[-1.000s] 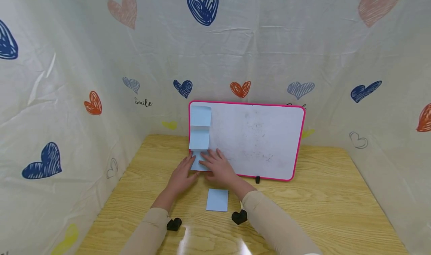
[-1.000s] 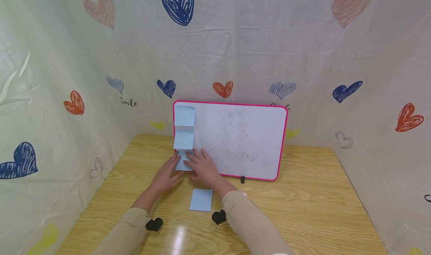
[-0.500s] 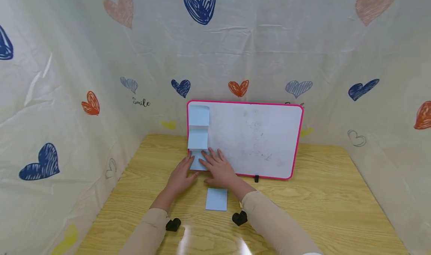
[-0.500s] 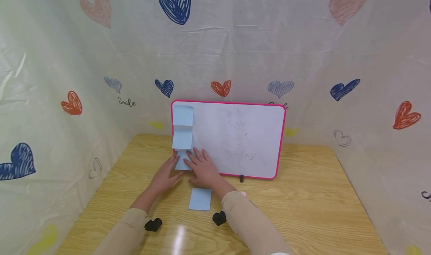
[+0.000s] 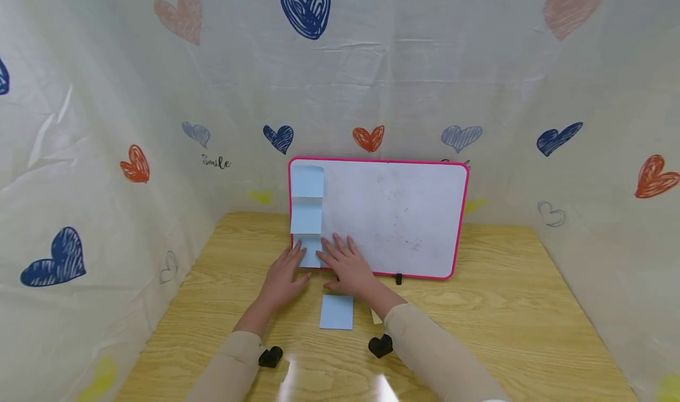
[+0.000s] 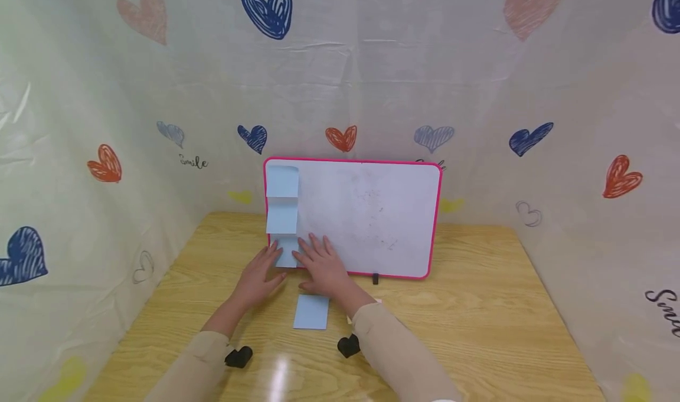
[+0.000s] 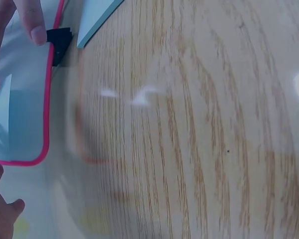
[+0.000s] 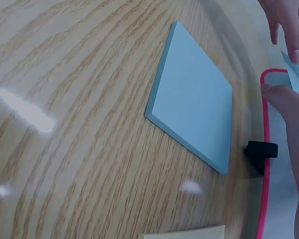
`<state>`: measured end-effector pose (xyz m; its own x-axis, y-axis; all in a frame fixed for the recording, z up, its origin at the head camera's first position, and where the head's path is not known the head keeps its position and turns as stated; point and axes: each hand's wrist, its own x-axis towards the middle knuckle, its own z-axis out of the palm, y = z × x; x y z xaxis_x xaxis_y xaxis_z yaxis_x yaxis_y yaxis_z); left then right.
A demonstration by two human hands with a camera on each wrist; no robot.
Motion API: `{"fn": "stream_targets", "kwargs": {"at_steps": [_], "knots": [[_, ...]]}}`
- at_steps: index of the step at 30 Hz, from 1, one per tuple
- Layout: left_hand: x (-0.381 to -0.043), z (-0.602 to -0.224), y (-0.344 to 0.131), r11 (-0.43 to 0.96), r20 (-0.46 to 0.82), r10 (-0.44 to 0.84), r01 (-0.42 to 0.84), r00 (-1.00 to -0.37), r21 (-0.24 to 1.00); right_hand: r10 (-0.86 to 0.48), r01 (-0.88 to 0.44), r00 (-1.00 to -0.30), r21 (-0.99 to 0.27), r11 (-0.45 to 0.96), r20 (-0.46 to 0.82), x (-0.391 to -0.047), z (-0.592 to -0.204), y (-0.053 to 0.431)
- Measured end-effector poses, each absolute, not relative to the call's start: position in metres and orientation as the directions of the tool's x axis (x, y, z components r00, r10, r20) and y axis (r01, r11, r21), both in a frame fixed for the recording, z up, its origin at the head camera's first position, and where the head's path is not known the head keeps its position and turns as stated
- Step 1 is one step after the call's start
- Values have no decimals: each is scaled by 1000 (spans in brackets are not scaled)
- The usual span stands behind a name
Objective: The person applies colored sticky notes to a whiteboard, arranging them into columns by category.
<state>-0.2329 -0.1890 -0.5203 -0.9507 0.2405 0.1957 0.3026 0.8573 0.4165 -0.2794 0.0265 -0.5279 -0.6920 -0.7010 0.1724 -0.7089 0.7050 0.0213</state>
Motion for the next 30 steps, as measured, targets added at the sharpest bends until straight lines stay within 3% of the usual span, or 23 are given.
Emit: {"fn": "stream_targets", "kwargs": {"at_steps": [10,22,30], "knots": [[-225,-509,-176,892,219,278,336,-935,301,-709,-729,-673,-28,684,210,-271,-522,49],[-217,-511,-152,849,232,402,456,-886,267,-672,-688,-690,-534,492,270,-251,-519,91],[-209,-514,-124,800,216,442,491,-871,345,-604,-535,-775,-703,469,187,-237,-525,120]]}}
